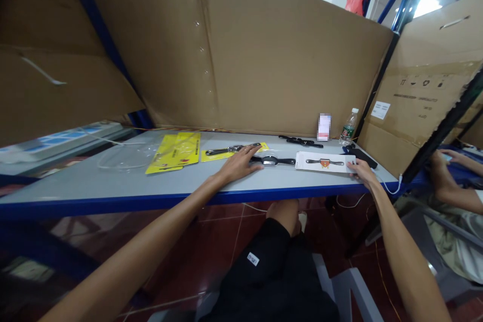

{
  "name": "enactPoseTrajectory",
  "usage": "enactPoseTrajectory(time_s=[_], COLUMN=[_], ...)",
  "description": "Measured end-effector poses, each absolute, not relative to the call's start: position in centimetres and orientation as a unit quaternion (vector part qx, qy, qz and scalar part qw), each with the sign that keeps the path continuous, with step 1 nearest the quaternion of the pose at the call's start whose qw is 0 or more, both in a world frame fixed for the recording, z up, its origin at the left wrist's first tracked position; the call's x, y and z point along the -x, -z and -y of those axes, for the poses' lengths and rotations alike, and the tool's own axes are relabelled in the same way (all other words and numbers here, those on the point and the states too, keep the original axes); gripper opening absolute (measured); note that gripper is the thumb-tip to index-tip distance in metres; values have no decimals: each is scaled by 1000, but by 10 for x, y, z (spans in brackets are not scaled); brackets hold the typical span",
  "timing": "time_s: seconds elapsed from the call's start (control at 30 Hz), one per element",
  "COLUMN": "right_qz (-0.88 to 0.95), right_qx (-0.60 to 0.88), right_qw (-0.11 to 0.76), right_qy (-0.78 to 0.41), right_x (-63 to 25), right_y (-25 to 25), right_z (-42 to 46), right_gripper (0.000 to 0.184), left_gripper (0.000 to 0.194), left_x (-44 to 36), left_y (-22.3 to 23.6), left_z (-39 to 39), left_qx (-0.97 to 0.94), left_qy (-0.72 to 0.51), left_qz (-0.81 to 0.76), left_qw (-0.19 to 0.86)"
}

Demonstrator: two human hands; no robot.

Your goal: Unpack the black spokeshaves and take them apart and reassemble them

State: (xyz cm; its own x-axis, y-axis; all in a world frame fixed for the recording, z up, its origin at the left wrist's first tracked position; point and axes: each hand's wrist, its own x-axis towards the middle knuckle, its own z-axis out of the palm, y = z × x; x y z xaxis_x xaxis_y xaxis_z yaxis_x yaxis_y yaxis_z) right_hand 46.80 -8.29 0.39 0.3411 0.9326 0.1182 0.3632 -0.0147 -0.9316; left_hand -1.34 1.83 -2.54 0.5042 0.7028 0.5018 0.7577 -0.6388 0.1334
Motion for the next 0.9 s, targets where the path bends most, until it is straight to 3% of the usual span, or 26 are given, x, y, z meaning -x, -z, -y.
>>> enactPoseTrajectory(time_s=[0.17,0.47,0.9], right_qz=[509,533,555], right_qx=[648,661,654], right_qw=[488,471,475], right_qy=[-288,-240,-195], right_x=[-458,-451,-457], right_y=[3,27,40], right_z=[74,58,53], right_gripper=[28,22,19], left_gripper=[77,51,52], left_x=[7,-78,-83], left_y=[21,18,20], left_z=[-11,4,3], left_qx=[872,904,901], left_qy=[259,239,243], left_qz=[408,343,348], left_qw=[74,85,91])
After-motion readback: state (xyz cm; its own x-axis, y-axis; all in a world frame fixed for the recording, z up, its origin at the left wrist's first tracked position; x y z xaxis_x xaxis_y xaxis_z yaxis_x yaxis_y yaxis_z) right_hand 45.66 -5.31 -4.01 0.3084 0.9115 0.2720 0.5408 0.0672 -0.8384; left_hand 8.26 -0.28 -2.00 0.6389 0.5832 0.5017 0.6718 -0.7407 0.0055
